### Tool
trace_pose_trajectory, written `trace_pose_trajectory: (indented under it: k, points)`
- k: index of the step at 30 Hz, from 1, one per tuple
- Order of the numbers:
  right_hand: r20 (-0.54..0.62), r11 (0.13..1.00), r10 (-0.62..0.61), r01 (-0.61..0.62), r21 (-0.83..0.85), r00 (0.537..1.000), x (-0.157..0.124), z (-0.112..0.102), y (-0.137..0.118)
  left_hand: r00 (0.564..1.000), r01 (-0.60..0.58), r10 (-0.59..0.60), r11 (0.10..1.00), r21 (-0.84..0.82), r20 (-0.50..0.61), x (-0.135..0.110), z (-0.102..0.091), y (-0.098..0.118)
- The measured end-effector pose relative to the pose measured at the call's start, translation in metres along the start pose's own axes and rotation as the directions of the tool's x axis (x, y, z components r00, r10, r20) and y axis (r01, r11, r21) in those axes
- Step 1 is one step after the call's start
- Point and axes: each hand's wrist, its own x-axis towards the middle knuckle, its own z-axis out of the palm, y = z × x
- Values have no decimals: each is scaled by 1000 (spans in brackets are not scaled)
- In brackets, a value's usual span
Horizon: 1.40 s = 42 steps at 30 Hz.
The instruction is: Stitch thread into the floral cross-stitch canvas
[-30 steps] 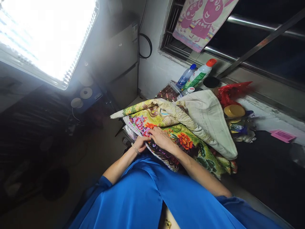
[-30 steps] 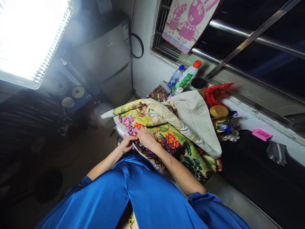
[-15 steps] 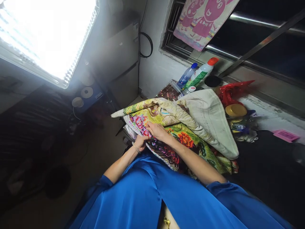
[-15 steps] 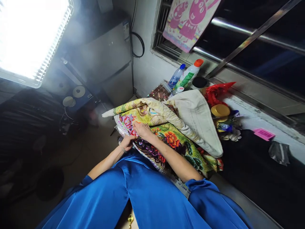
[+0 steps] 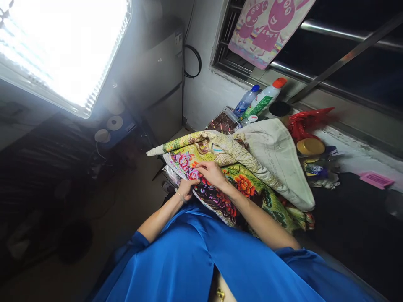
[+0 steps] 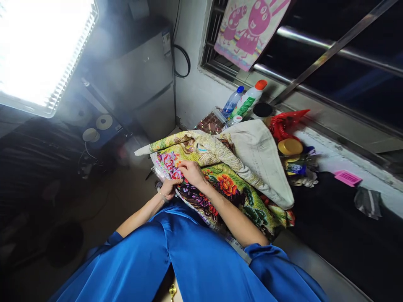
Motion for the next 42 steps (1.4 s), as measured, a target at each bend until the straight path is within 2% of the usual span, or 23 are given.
trace_pose_trajectory:
  k: [3, 7, 12, 18, 34, 42]
  points:
    - [-56, 992, 38, -44, -115, 998, -12, -7, 3, 1000, 9, -9, 1000, -5, -13, 0, -1, 0]
    - [-41, 969, 134, -139, -206, 990, -32, -4, 3, 1000, 18, -18, 1000, -19, -16, 1, -1, 0]
    - [-71, 953, 209, -220, -207, 975, -48, 9, 0, 995, 98, -99, 994, -41, -19, 5, -5, -2]
    - [-116, 950, 258, -274, -152, 959, -53, 15, -1, 995, 99, -99, 995, -24, -24, 10, -8, -5]
    - [-103, 971, 164, -179, -159, 981, -49, 14, 7, 993, 109, -110, 994, -21, -45, 7, -6, -4]
    - [-72, 959, 175, -187, -213, 982, -46, 12, 5, 994, 98, -99, 995, -27, -47, 6, -4, -2]
